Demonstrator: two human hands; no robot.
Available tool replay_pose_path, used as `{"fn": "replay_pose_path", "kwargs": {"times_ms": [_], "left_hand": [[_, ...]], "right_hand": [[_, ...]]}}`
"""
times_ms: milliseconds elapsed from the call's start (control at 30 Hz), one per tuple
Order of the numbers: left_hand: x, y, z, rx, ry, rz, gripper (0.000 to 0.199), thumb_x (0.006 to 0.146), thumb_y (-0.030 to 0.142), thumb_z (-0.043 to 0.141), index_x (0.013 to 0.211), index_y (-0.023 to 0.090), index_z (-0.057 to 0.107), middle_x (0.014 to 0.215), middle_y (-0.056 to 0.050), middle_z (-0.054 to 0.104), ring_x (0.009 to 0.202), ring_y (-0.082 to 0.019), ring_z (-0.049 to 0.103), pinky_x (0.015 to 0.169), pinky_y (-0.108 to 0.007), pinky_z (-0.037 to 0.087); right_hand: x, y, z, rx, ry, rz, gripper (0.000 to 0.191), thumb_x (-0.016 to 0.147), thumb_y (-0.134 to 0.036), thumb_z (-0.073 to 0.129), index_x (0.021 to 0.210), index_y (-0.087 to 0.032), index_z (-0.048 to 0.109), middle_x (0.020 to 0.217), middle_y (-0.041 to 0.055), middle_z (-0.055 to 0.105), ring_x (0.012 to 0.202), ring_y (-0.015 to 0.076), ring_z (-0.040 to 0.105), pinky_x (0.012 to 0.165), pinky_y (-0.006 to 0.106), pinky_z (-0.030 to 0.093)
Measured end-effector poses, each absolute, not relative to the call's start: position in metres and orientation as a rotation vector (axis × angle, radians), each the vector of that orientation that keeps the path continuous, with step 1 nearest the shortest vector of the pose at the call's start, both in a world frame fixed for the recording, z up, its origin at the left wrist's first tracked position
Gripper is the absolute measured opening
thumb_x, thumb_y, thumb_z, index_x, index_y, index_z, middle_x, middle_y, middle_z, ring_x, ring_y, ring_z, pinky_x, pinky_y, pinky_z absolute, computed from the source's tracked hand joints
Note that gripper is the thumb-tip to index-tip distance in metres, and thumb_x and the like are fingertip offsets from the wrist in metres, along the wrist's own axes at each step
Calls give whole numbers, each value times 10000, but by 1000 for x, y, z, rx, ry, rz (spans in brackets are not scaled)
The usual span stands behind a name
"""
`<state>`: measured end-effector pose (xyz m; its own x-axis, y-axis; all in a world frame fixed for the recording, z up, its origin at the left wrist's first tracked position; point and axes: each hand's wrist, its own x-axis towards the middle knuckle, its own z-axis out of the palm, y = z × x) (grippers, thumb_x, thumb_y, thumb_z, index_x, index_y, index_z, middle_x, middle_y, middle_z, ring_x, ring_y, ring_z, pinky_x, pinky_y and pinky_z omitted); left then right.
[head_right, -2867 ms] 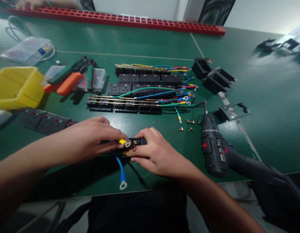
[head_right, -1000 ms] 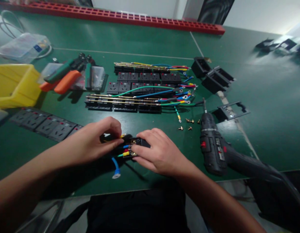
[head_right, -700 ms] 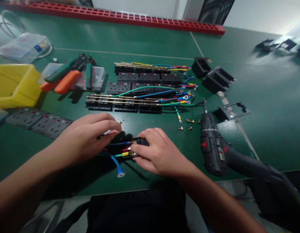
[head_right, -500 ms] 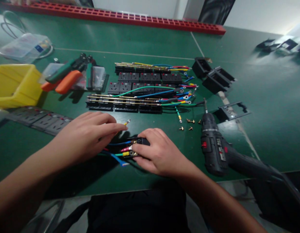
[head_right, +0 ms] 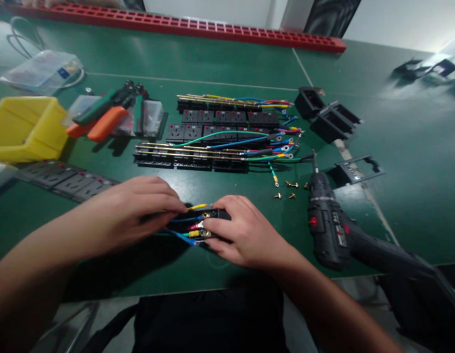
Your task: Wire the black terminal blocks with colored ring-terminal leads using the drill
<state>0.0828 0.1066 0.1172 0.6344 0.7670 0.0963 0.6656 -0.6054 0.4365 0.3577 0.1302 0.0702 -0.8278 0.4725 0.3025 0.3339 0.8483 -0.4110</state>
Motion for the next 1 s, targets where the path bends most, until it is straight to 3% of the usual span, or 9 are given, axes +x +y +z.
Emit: {"fn": "replay_pose_path", "kwargs": {"times_ms": [333,667,800,1000], "left_hand": [[98,104,108,2668,1155,133,218,1031,338,471,1054,277,679,912,-3,709,840,-186,611,747,-327,377],[91,101,103,2470,1237,311,174,1019,370,509,1079,283,648,907,13,652,848,-161,549,755,-287,363],[91,98,104,2571,1200,352,181,1033,332,488,1091,301,657,895,35,681,827,-162,540,737,-311,330],[97,94,103,2831,1244,344,201,1018,299,504,977,240,692,842,11,699,768,-184,550,686,-357,278]], "right_hand": [[360,130,69,-650,-2628,529,263,925,-356,627,1134,-227,720,1186,109,576,1121,240,541,958,437,469],[360,130,68,-680,-2621,546,223,920,-356,647,1088,-239,737,1171,98,578,1102,226,541,942,416,467],[361,129,68,-681,-2603,556,209,916,-346,655,1077,-240,736,1172,101,570,1110,226,538,950,416,468],[360,131,66,-682,-2588,586,215,912,-338,662,1093,-242,728,1164,100,573,1095,221,543,942,411,473]]}}
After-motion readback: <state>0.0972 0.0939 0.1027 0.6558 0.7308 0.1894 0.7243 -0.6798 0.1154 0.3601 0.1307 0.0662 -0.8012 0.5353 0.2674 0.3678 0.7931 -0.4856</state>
